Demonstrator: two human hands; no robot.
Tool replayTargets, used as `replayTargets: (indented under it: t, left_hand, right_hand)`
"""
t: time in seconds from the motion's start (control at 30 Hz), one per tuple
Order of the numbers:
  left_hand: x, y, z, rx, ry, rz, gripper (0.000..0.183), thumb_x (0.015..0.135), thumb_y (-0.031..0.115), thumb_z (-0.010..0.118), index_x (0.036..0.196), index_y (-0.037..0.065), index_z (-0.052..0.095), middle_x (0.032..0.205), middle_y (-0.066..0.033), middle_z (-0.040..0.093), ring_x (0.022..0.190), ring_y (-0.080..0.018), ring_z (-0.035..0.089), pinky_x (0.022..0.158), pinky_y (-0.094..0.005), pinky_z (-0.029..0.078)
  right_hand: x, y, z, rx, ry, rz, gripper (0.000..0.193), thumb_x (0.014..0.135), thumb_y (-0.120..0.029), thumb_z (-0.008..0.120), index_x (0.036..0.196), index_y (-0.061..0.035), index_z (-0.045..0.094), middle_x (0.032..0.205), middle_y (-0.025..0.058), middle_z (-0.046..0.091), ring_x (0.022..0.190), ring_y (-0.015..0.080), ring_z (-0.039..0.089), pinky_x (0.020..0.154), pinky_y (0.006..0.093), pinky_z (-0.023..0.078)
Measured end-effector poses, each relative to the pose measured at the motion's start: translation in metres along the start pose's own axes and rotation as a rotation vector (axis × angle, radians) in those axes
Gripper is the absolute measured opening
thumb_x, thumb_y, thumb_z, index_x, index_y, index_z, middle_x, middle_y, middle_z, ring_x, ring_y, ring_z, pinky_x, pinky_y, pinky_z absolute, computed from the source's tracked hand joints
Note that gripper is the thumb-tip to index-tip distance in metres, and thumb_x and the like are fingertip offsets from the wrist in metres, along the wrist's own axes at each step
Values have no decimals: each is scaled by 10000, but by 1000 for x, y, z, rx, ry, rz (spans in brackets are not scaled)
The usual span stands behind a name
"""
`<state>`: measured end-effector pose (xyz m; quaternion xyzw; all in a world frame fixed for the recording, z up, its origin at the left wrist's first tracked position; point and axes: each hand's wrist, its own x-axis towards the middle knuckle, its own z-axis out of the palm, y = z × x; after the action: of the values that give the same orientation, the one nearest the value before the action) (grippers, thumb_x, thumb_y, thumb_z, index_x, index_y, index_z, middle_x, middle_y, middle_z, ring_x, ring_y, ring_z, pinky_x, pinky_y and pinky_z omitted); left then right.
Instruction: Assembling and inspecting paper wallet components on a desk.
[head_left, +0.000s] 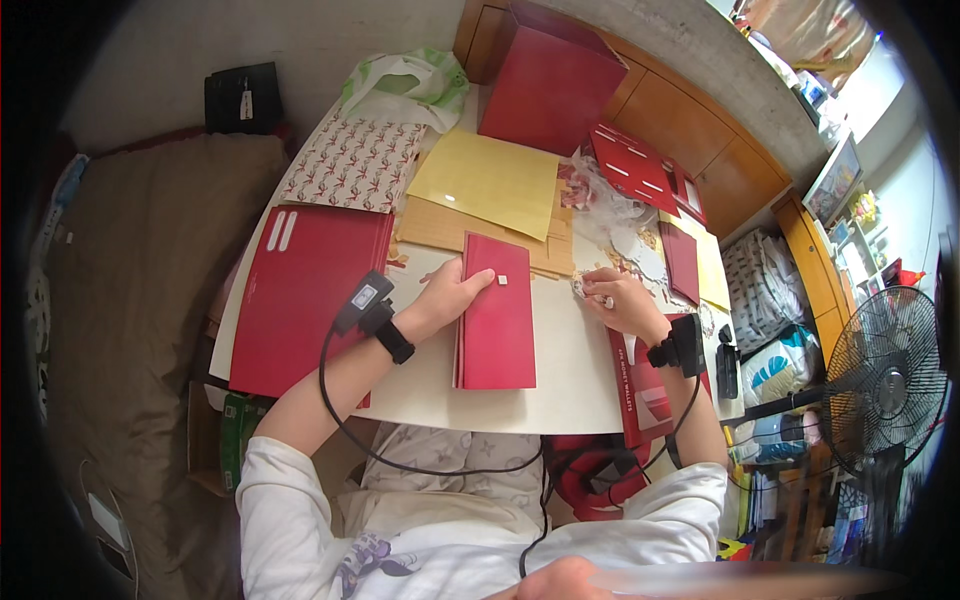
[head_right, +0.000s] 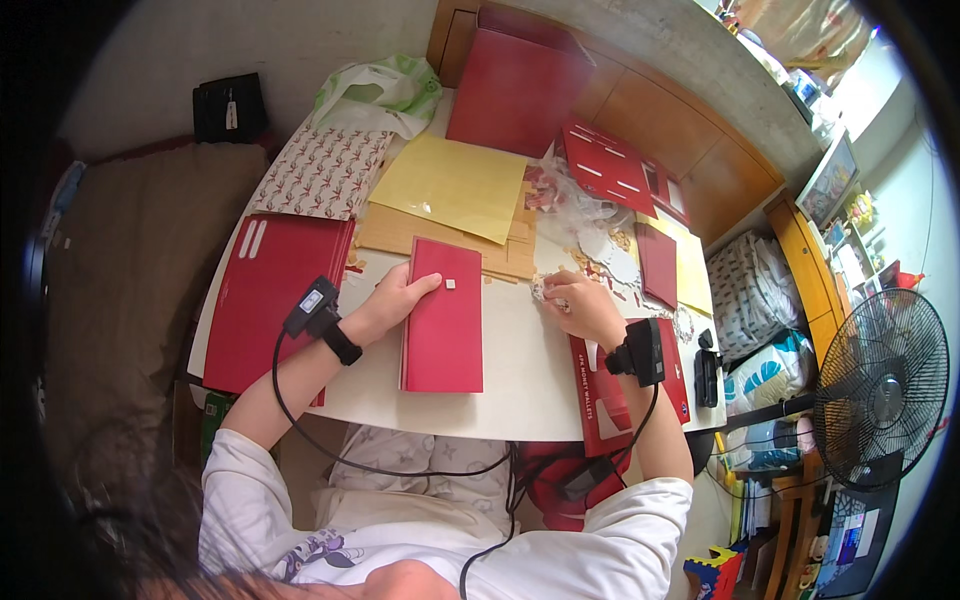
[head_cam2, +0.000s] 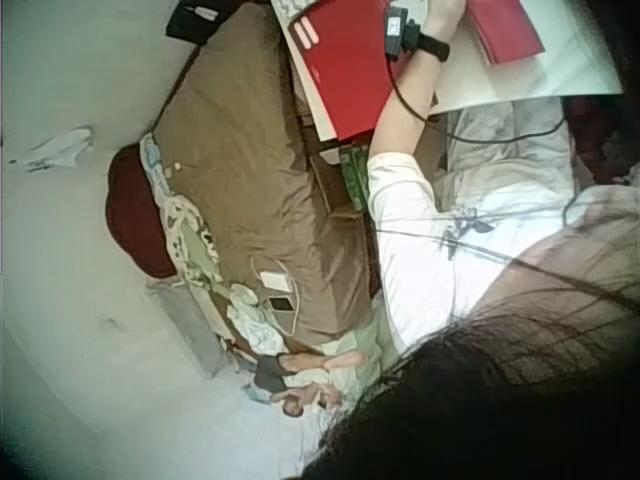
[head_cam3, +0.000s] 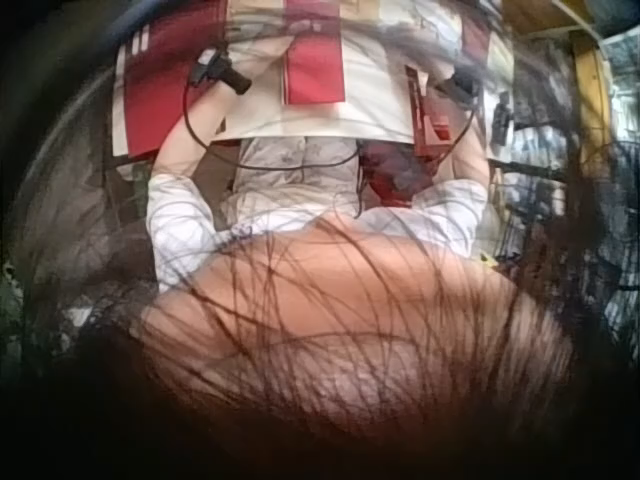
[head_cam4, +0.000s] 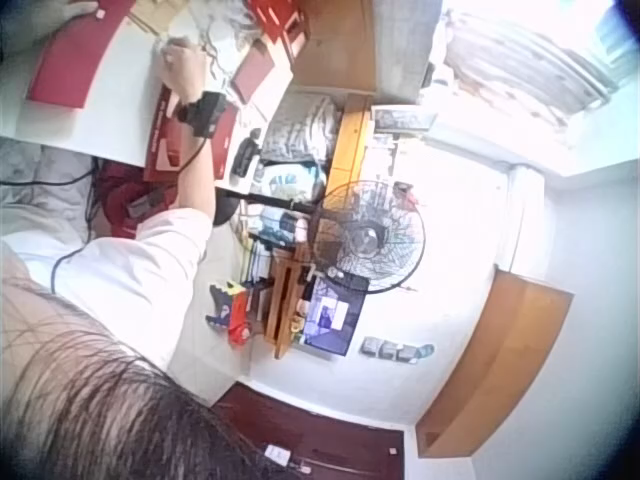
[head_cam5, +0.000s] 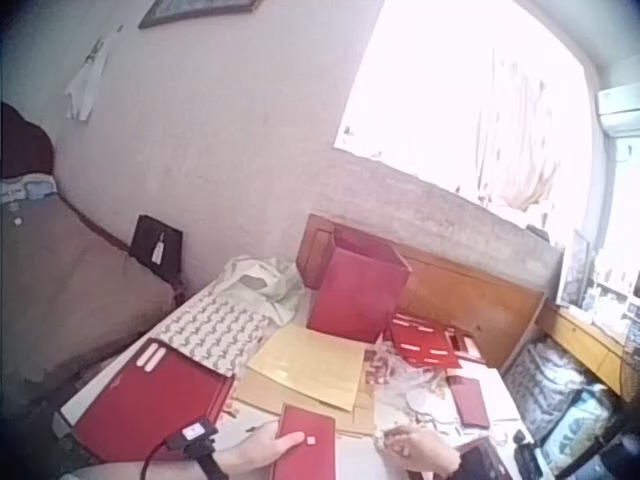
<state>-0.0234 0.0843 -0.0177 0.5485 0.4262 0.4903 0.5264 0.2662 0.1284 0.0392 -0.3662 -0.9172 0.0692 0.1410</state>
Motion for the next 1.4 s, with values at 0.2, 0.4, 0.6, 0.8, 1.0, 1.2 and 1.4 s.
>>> replayTargets:
  t: [0.2,0.4,0.6,0.8,1.0,1.2,1.4]
  left_hand:
    - [1,-3,1,-8,1,14,300,867,225,516,992,-36,593,871,-96,653,786,-136,614,777,-280,468]
    - [0,-3,0,10,9,11,306,868,225,519,1010,-37,585,894,-95,650,805,-138,611,786,-281,465]
    - [-2,4,2,-40,2,-18,311,871,221,521,1024,-44,575,917,-96,643,824,-141,606,781,-275,467]
    - [-2,2,-3,10,1,-33,308,871,217,525,1021,-47,573,920,-95,638,828,-138,602,768,-272,471]
    - [-1,1,2,-50,15,-22,306,870,219,522,1015,-44,577,901,-96,643,805,-143,608,753,-271,476]
    - [-3,7,1,-2,9,-34,301,870,217,521,1009,-44,580,896,-98,645,796,-143,611,751,-271,478]
    - [-2,4,-2,1,7,-37,300,872,212,515,1012,-45,579,898,-98,645,798,-139,610,755,-270,477]
  right_hand:
    - [8,2,-8,95,-145,123,178,708,-69,664,877,-14,675,1013,137,625,875,286,610,783,329,482]
    - [13,11,-10,54,-226,75,173,692,-80,670,849,-8,680,986,121,631,862,282,609,776,331,480]
    - [8,17,-7,56,-136,8,156,730,-57,619,869,-25,682,937,116,643,860,279,607,784,335,480]
    - [9,0,-7,65,-162,143,100,740,-29,579,827,-1,620,859,127,644,819,301,607,728,346,475]
    - [-1,4,0,108,-3,53,44,733,-19,579,775,-8,587,784,140,625,769,317,600,686,352,470]
    - [1,6,3,72,5,74,52,721,-13,584,773,-9,585,724,139,617,714,311,607,655,353,472]
    - [0,-9,1,85,-73,235,159,710,30,626,864,-4,618,784,123,643,828,268,631,747,312,479]
